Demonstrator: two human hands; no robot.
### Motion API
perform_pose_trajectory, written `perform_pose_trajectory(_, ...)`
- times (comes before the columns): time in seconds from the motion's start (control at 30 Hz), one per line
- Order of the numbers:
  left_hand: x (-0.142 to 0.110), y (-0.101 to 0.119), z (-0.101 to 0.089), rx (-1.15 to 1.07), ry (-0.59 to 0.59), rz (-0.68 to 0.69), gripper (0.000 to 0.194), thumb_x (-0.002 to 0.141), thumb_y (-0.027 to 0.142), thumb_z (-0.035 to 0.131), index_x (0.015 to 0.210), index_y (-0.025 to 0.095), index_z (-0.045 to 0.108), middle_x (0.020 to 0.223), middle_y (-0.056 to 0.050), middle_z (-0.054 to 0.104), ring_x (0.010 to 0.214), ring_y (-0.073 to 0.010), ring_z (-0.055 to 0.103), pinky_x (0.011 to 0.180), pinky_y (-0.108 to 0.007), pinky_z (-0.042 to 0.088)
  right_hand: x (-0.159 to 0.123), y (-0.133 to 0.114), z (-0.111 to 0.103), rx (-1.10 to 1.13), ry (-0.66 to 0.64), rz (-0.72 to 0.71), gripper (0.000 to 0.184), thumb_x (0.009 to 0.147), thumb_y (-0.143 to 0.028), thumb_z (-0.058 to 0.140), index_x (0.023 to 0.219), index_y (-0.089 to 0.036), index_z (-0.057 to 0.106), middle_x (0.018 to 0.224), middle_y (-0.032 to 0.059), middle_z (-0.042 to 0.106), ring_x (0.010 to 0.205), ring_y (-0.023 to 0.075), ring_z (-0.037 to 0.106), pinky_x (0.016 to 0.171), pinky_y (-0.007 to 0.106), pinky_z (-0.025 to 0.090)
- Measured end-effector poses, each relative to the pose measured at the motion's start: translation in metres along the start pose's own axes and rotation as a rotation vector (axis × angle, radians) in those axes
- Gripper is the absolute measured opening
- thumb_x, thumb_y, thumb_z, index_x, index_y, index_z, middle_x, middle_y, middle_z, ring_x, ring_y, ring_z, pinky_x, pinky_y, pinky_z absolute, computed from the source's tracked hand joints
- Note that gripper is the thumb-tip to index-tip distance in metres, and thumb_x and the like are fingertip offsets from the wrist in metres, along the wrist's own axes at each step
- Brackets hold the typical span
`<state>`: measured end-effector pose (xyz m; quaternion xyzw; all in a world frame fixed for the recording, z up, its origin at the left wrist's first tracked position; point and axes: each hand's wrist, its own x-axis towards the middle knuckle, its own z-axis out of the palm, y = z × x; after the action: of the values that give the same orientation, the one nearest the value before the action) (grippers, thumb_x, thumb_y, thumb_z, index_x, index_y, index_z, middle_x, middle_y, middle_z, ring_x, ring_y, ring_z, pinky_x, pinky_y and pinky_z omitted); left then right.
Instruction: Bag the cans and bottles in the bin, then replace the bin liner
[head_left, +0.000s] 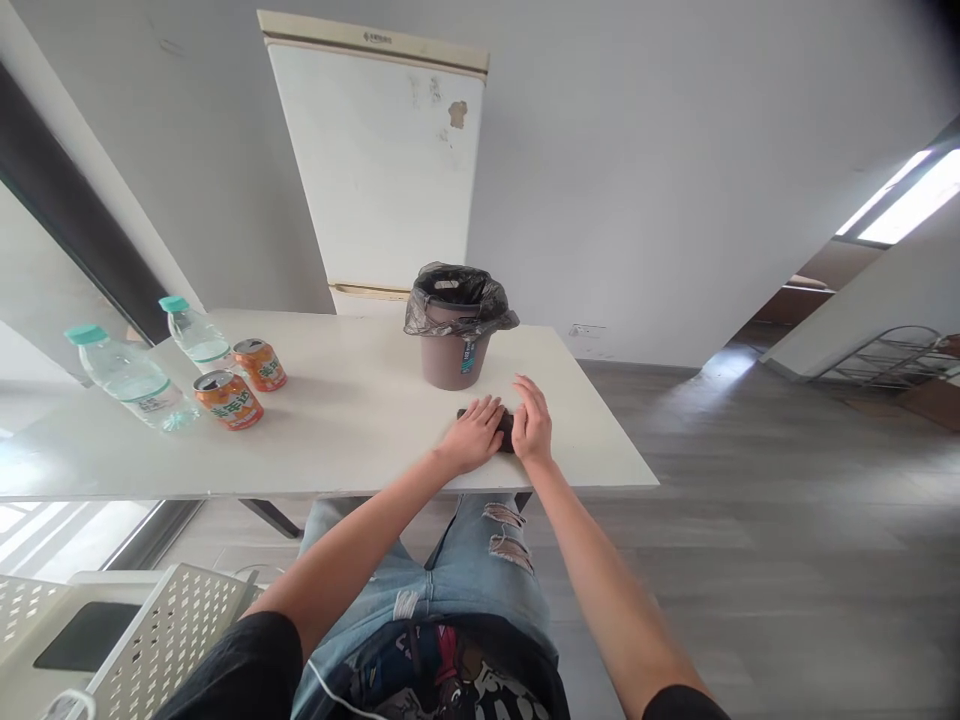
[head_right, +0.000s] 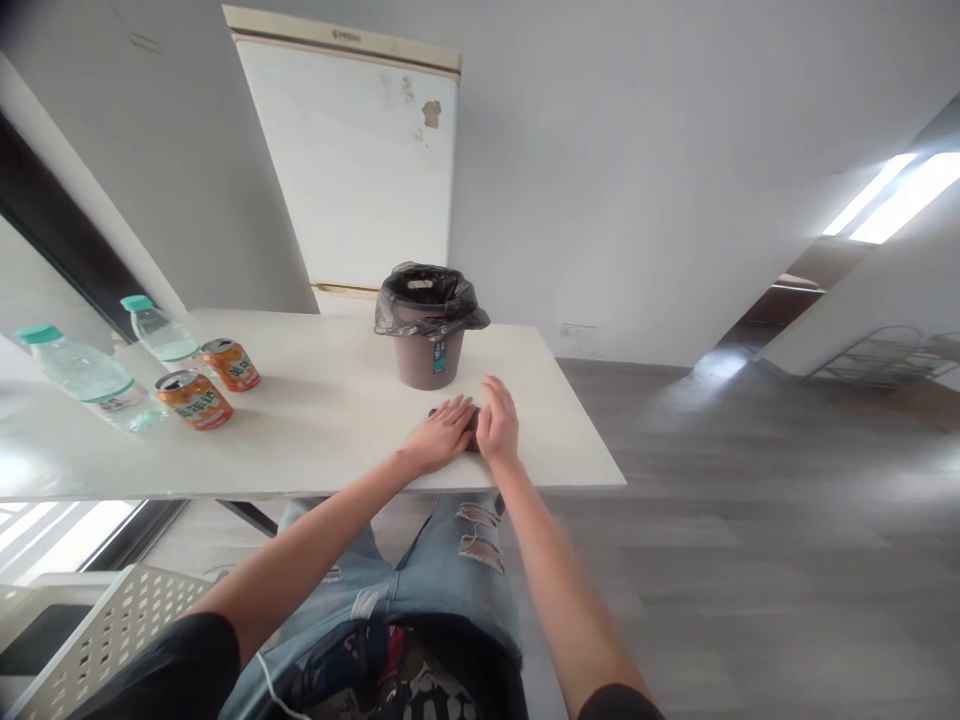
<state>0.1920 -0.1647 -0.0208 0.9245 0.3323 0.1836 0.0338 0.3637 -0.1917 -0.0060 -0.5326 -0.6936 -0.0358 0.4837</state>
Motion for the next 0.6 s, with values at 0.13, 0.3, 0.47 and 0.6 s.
perform_pose_trajectory(0.13,0.010,0.002,0.011,-0.061,-0.089,0.023,0.065,0.110,0.045,0.029,0.162,0.008,0.036,0.169,-0.019,0.037,0.161,-0.0337,0.027,0.131,-0.051,0.020,0.001,0.003,0.003,0.050,0.006,0.067,0.054,0.104,-0.029,0.022,0.141,-0.018,0.060,0.151,0.0152,0.057,0.147,0.0275,0.048,0.124,0.053,0.041)
perform_pose_trajectory(0.3,0.012,0.000,0.017,-0.075,-0.120,0.006,0.069,0.109,0.047,0.029,0.164,0.006,0.033,0.170,-0.020,0.033,0.160,-0.0358,0.026,0.130,-0.051,0.019,0.002,0.010,0.009,0.056,-0.043,0.122,0.052,0.105,-0.030,0.024,0.135,-0.016,0.063,0.147,0.0154,0.061,0.142,0.0249,0.053,0.123,0.046,0.042)
perform_pose_trajectory(0.47,0.012,0.001,0.019,-0.078,-0.131,-0.011,0.068,0.108,0.046,0.030,0.165,0.008,0.033,0.171,-0.021,0.031,0.161,-0.0348,0.024,0.130,-0.054,0.020,0.004,0.016,0.014,0.034,-0.044,0.178,0.053,0.104,-0.029,0.023,0.135,-0.015,0.063,0.143,0.0177,0.063,0.137,0.0271,0.057,0.120,0.049,0.045)
perform_pose_trajectory(0.6,0.010,0.003,0.009,-0.076,-0.102,-0.028,0.065,0.108,0.044,0.032,0.164,0.011,0.035,0.170,-0.018,0.034,0.161,-0.0325,0.026,0.130,-0.051,0.023,0.004,0.010,0.012,0.039,-0.096,0.131,0.051,0.104,-0.029,0.025,0.133,-0.017,0.065,0.145,0.0163,0.062,0.139,0.0266,0.056,0.120,0.049,0.045)
